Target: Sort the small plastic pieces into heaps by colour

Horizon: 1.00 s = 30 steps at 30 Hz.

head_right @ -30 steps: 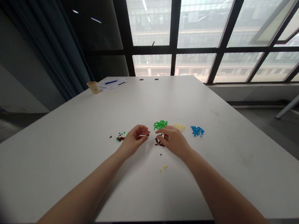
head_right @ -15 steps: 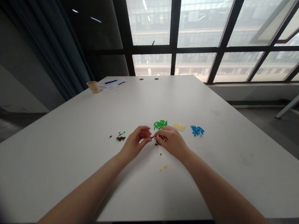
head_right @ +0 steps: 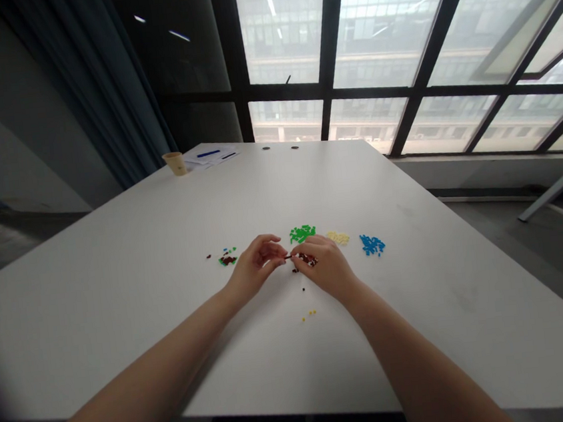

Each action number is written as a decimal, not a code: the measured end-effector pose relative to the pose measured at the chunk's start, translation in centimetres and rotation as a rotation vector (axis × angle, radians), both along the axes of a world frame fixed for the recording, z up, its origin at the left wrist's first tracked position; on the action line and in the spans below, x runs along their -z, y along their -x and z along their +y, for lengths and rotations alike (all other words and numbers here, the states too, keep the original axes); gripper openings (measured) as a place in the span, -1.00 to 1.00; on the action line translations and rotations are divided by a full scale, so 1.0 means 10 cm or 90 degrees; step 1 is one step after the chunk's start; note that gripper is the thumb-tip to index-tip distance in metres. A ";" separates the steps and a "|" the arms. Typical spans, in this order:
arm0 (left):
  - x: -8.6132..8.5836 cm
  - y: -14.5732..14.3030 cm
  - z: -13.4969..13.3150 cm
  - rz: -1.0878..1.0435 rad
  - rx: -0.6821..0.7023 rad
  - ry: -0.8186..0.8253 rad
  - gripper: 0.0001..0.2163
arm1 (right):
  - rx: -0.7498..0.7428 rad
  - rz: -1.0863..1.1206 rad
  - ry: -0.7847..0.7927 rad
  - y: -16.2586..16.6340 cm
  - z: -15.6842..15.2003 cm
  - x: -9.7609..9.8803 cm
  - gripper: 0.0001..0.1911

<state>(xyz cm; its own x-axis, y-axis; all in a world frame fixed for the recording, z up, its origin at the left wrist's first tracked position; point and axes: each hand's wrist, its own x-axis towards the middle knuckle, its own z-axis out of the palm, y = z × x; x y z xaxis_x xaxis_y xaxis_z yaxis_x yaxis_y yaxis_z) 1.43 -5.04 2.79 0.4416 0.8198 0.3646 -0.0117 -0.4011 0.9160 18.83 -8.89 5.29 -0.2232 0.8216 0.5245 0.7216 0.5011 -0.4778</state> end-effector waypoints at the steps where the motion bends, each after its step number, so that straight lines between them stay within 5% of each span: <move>1: 0.01 0.00 0.00 0.000 -0.003 -0.001 -0.70 | 0.003 0.002 0.001 0.00 0.00 0.00 -0.88; 12: -0.04 0.01 -0.01 0.081 -0.049 -0.052 -0.77 | 0.019 -0.016 0.025 -0.03 0.01 -0.02 -0.86; 21: 0.01 0.27 0.35 0.381 -0.338 -0.089 -0.86 | 0.206 -0.225 0.371 -0.32 0.05 0.04 -0.89; 30: 0.03 0.27 0.37 0.434 -0.331 -0.079 -0.83 | 0.269 -0.286 0.422 -0.20 0.03 0.08 -0.92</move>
<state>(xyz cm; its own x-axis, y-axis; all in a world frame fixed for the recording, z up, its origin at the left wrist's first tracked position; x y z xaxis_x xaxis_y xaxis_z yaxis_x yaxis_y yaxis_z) -1.23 -1.37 2.46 0.1772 0.9499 0.2576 0.7362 -0.3017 0.6058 20.88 -8.57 4.52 0.0961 0.9840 -0.1499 0.9711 -0.1258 -0.2027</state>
